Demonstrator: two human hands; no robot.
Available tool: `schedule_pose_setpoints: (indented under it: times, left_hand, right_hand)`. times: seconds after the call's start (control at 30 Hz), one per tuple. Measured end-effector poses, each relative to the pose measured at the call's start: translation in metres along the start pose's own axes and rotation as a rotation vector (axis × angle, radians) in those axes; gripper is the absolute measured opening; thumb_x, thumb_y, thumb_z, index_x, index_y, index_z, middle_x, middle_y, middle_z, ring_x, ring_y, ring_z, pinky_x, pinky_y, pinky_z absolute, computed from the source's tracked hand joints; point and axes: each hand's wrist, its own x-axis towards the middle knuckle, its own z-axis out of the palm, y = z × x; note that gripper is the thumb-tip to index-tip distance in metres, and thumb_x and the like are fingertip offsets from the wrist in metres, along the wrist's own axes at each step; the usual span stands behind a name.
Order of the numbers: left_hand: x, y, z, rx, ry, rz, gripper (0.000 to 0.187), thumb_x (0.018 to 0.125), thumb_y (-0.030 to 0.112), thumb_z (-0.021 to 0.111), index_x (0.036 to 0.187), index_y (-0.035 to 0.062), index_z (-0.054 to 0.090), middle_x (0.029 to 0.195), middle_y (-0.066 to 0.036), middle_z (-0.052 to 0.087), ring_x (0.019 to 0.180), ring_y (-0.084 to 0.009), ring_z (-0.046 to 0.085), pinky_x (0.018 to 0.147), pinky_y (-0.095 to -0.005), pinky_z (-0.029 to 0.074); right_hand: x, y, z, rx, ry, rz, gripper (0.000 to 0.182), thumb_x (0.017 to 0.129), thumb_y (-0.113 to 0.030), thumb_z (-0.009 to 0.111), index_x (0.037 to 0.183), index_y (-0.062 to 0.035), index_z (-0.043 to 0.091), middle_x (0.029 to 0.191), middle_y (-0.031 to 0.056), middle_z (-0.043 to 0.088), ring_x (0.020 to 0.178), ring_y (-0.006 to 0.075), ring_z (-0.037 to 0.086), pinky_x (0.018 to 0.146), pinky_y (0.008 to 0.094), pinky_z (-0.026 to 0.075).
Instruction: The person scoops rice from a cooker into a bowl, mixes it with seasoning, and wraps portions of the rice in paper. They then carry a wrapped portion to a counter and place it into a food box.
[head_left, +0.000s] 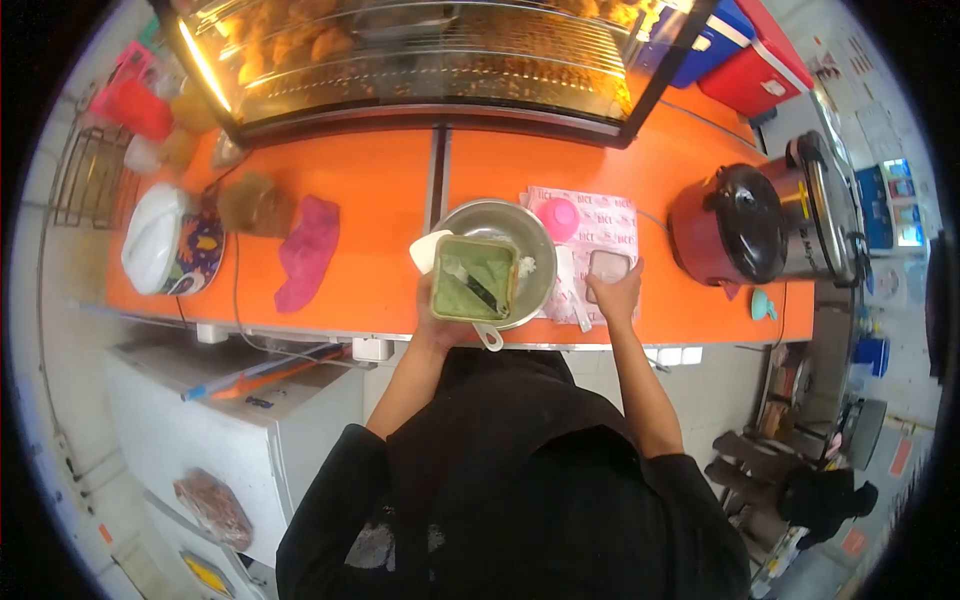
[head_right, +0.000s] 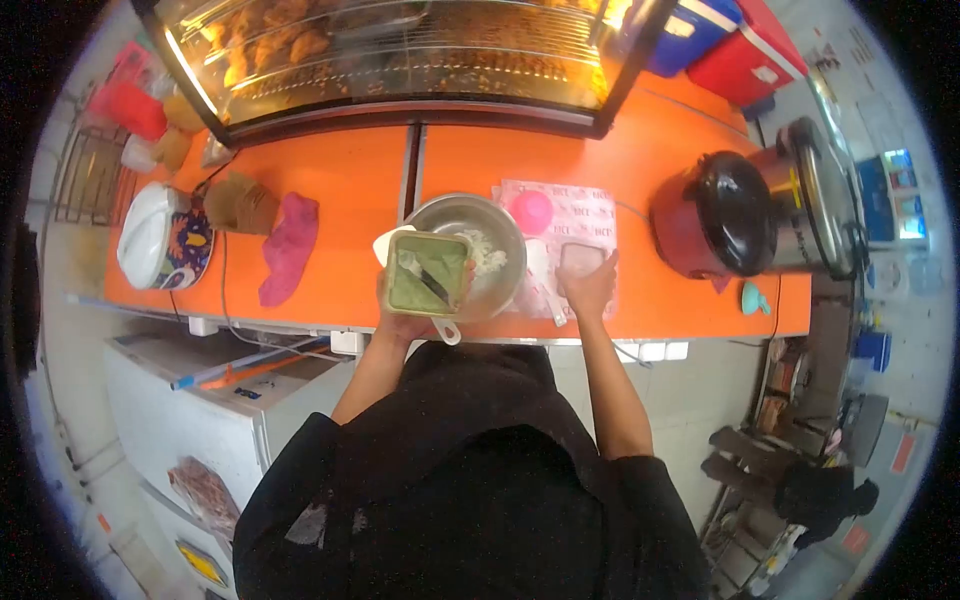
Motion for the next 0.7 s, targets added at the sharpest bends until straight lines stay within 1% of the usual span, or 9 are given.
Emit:
schedule_pose_setpoints:
  times: [0.07, 0.1, 0.17, 0.23, 0.33, 0.43, 0.53, 0.57, 0.7]
  left_hand:
    - [-0.004, 0.002, 0.015, -0.02, -0.032, 0.007, 0.094, 0.071, 0.067, 0.057, 0.14, 0.0108, 0.03, 0.139, -0.022, 0.035, 0.124, -0.0417, 0.039, 0.102, -0.052, 0.034]
    - [-0.006, 0.004, 0.023, -0.016, -0.036, -0.006, 0.092, 0.072, 0.067, 0.056, 0.14, 0.0109, 0.031, 0.139, -0.021, 0.036, 0.124, -0.04, 0.04, 0.102, -0.0523, 0.035]
    - [-0.007, 0.003, 0.028, -0.012, -0.048, -0.029, 0.09, 0.072, 0.066, 0.055, 0.14, 0.011, 0.032, 0.139, -0.02, 0.036, 0.124, -0.0383, 0.04, 0.102, -0.0527, 0.035]
    - [-0.007, 0.003, 0.03, 0.024, -0.041, 0.01, 0.081, 0.078, 0.059, 0.051, 0.139, 0.009, 0.032, 0.137, -0.018, 0.04, 0.124, -0.0335, 0.042, 0.101, -0.0508, 0.036]
    - [-0.001, -0.006, 0.04, 0.102, 0.006, 0.108, 0.06, 0.086, 0.043, 0.046, 0.134, 0.0066, 0.038, 0.128, -0.013, 0.05, 0.118, -0.0286, 0.048, 0.1, -0.0445, 0.04]
    - [0.001, -0.011, 0.059, 0.047, 0.015, 0.117, 0.061, 0.085, 0.041, 0.049, 0.134, 0.006, 0.037, 0.128, -0.013, 0.05, 0.119, -0.0284, 0.048, 0.101, -0.0441, 0.039]
    - [0.007, -0.012, 0.059, 0.092, -0.118, 0.163, 0.064, 0.083, 0.04, 0.054, 0.134, 0.0058, 0.037, 0.13, -0.013, 0.049, 0.119, -0.0284, 0.048, 0.101, -0.0445, 0.039]
    - [0.01, -0.013, 0.058, 0.179, -0.103, 0.175, 0.073, 0.081, 0.049, 0.051, 0.137, 0.0049, 0.033, 0.133, -0.015, 0.045, 0.121, -0.0298, 0.046, 0.101, -0.0446, 0.039]
    - [0.01, -0.01, 0.06, 0.229, -0.122, 0.213, 0.08, 0.078, 0.053, 0.057, 0.137, 0.0045, 0.032, 0.135, -0.014, 0.043, 0.123, -0.0295, 0.044, 0.103, -0.0442, 0.037]
  right_hand:
    - [-0.013, -0.018, -0.017, 0.688, -0.172, -0.156, 0.115, 0.058, -0.031, 0.08, 0.143, 0.0003, 0.01, 0.129, 0.0239, 0.041, 0.115, 0.0337, 0.046, 0.096, 0.044, 0.039]
    - [-0.033, -0.046, -0.048, 0.838, -0.277, -0.327, 0.114, 0.059, -0.027, 0.08, 0.143, -0.0002, 0.008, 0.131, 0.0219, 0.04, 0.117, 0.0314, 0.046, 0.098, 0.0433, 0.038]
    - [-0.054, -0.082, -0.075, 0.855, -0.276, -0.72, 0.111, 0.06, -0.023, 0.079, 0.143, -0.0008, 0.009, 0.13, 0.0214, 0.042, 0.116, 0.0315, 0.046, 0.096, 0.0429, 0.04]
    - [-0.084, -0.126, -0.115, 0.689, -0.314, -0.811, 0.107, 0.061, -0.018, 0.075, 0.144, -0.0018, 0.01, 0.128, 0.023, 0.044, 0.115, 0.0322, 0.048, 0.096, 0.0406, 0.038]
    - [-0.11, -0.16, -0.114, 0.574, -0.254, -0.697, 0.105, 0.063, -0.02, 0.076, 0.142, 0.0041, 0.011, 0.127, 0.0249, 0.044, 0.116, 0.0334, 0.048, 0.097, 0.0401, 0.039]
    - [-0.116, -0.164, -0.085, 0.596, -0.192, -0.619, 0.101, 0.061, -0.026, 0.076, 0.135, 0.0119, 0.019, 0.126, 0.028, 0.043, 0.115, 0.0419, 0.046, 0.096, 0.046, 0.039]
    - [-0.121, -0.166, -0.071, 0.5, -0.036, -0.636, 0.101, 0.062, -0.03, 0.076, 0.134, 0.0125, 0.02, 0.126, 0.0286, 0.042, 0.114, 0.0421, 0.047, 0.091, 0.0482, 0.041]
    - [-0.12, -0.168, -0.074, 0.501, -0.019, -0.643, 0.101, 0.062, -0.03, 0.076, 0.134, 0.0125, 0.02, 0.126, 0.0286, 0.042, 0.114, 0.0421, 0.047, 0.091, 0.0482, 0.041]
    - [-0.124, -0.178, -0.086, 0.461, -0.022, -0.678, 0.1, 0.062, -0.033, 0.076, 0.133, 0.0135, 0.022, 0.119, 0.0285, 0.046, 0.109, 0.0426, 0.049, 0.088, 0.0491, 0.042]
